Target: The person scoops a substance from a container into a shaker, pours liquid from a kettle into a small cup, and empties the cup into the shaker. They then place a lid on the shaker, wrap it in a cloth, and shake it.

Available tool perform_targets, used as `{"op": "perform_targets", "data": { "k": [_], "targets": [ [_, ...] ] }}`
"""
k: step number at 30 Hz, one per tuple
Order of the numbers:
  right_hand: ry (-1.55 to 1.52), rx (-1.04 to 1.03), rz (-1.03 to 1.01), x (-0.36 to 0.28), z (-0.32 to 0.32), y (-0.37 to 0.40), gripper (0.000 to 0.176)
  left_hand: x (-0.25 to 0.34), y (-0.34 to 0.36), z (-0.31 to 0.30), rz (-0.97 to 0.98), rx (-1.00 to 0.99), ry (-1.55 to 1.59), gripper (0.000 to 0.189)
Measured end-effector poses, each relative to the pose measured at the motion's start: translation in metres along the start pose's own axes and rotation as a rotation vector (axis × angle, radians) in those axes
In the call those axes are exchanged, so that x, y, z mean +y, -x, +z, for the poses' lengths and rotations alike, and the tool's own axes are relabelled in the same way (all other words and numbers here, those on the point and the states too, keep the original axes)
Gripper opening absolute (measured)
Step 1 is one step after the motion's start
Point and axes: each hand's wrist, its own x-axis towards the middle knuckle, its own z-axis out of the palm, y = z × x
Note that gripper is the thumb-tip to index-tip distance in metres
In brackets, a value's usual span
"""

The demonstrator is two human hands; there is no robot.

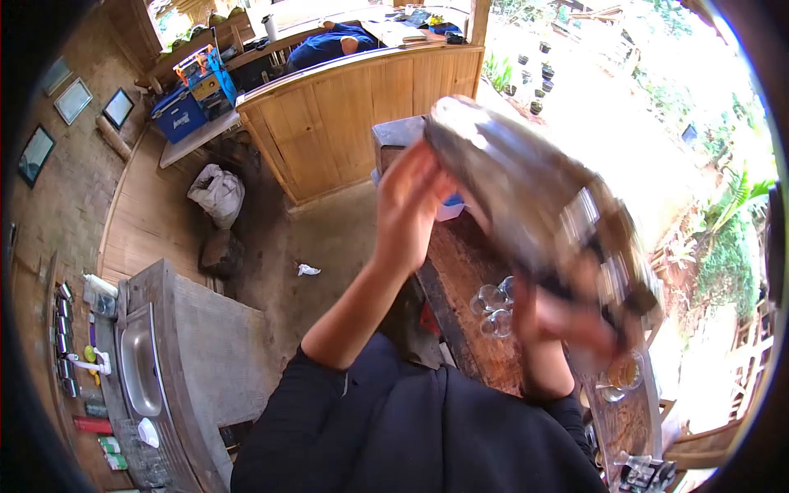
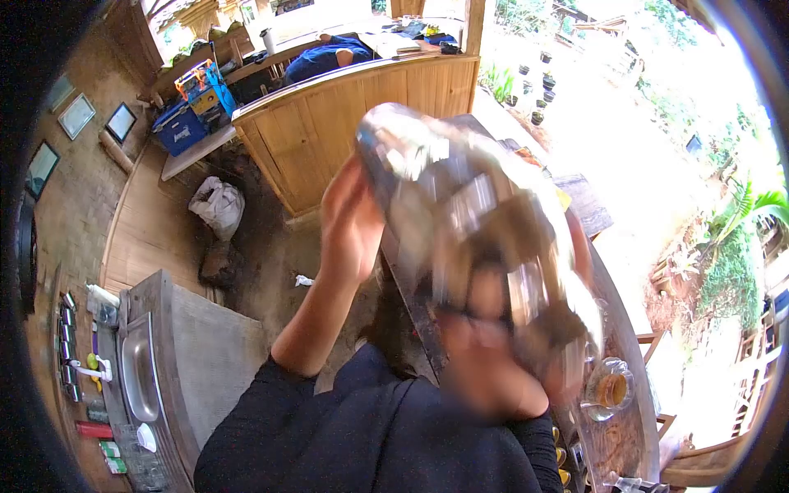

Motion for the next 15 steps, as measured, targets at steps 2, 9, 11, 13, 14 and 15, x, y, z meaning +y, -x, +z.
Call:
{"op": "perform_targets", "data": {
  "k": [2, 9, 11, 13, 14, 15],
  "targets": [
    [0.015, 0.072, -0.056, 0.007, 0.020, -0.018, 0.101, -0.015, -0.019, -0.010, -0.042, 0.028, 0.075, 0.038],
    [0.160, -0.176, -0.057, -0.001, 0.015, 0.001, 0.105, -0.012, 0.004, -0.006, -0.305, 0.089, 0.154, 0.035],
    [0.039, -0.003, -0.329, 0.008, 0.038, -0.023, 0.078, -0.015, 0.013, 0.004, -0.262, 0.220, 0.167, 0.037],
    [-0.004, 0.027, -0.174, -0.006, 0.021, -0.002, 0.078, 0.011, 0.017, 0.034, -0.278, 0.151, 0.263, 0.040],
    [-0.020, 0.034, -0.100, -0.009, 0.013, 0.006, 0.077, 0.017, 0.017, 0.045, -0.267, 0.146, 0.237, 0.040],
    [-0.009, 0.039, -0.088, -0.005, 0.011, 0.009, 0.078, 0.016, 0.014, 0.042, -0.274, 0.156, 0.239, 0.040]
  ]
}}
